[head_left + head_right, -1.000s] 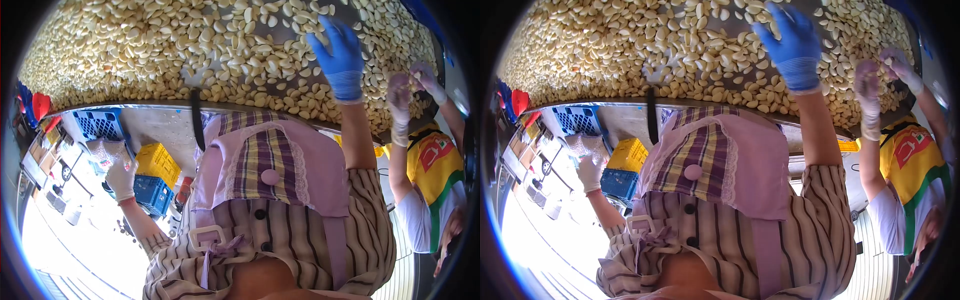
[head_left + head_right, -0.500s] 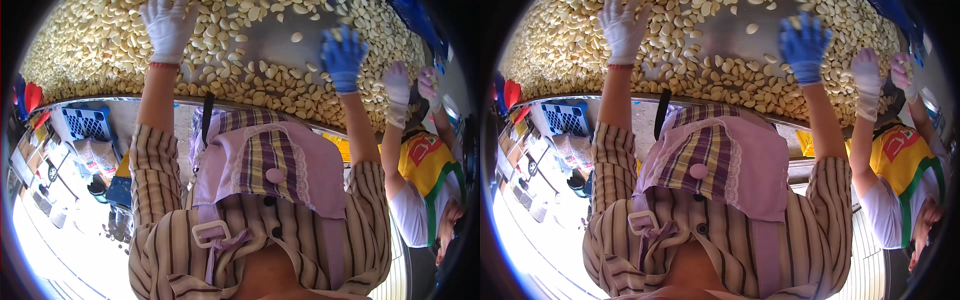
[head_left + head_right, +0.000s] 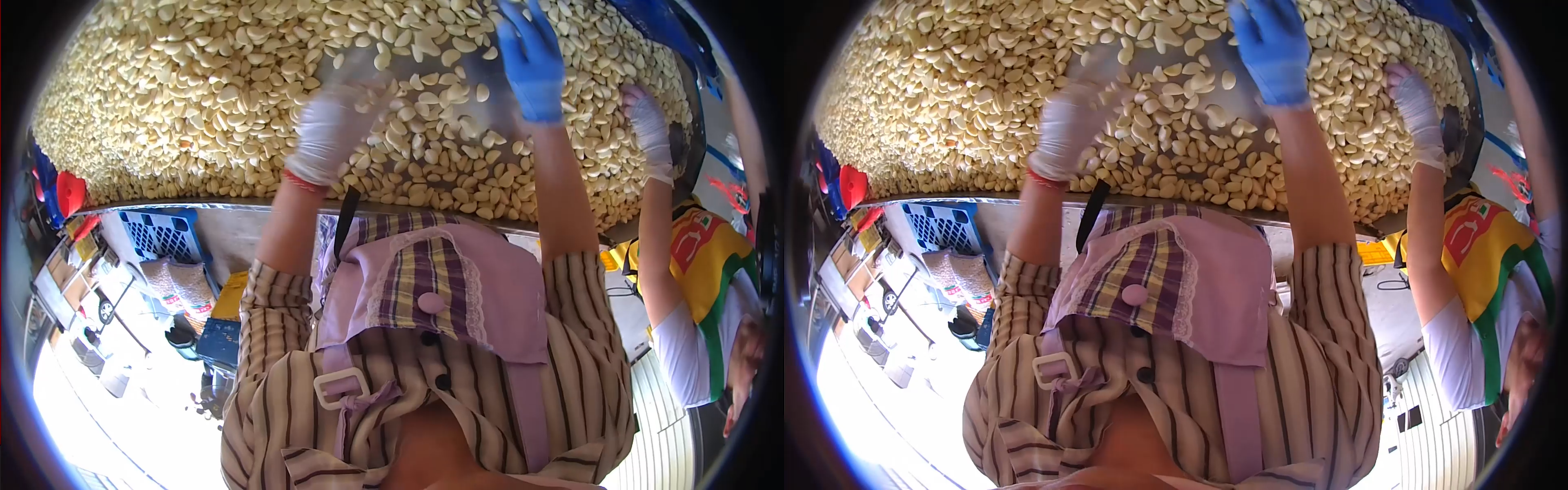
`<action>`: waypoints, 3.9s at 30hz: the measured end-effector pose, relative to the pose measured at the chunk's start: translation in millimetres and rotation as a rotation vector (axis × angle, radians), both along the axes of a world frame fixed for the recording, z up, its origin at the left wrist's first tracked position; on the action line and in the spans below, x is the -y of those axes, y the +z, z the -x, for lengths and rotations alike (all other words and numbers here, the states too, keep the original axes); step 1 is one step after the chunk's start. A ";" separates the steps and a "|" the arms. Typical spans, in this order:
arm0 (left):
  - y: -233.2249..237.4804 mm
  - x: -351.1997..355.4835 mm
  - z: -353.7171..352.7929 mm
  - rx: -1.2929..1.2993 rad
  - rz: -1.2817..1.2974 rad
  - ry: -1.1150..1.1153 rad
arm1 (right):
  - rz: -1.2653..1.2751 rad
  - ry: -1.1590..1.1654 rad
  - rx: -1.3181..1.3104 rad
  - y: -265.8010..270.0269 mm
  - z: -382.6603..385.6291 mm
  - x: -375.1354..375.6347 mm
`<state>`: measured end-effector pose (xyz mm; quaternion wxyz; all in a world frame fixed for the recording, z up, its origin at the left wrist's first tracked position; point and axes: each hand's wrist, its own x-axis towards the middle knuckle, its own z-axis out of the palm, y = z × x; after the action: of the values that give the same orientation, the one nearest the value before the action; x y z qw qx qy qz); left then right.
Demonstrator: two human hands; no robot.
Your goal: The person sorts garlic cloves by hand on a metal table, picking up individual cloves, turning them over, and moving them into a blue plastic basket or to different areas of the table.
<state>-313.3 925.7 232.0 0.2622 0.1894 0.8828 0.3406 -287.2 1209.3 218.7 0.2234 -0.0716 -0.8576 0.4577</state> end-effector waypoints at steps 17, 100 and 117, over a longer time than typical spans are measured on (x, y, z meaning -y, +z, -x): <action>7.8 -59.1 133.3 -0.959 -0.224 0.233 | -0.886 0.086 0.208 -41.4 -22.1 -25.3; 4.2 -50.1 114.3 -0.680 0.262 0.130 | -0.834 -0.140 0.223 -12.0 -38.7 -88.8; -62.4 -46.0 149.7 0.073 -0.534 0.038 | -0.265 0.181 0.179 1.4 30.5 21.8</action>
<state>-463.0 971.7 169.6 0.2279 0.2228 0.7550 0.5730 -317.7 1187.5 220.0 0.1116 -0.0045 -0.9298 0.3508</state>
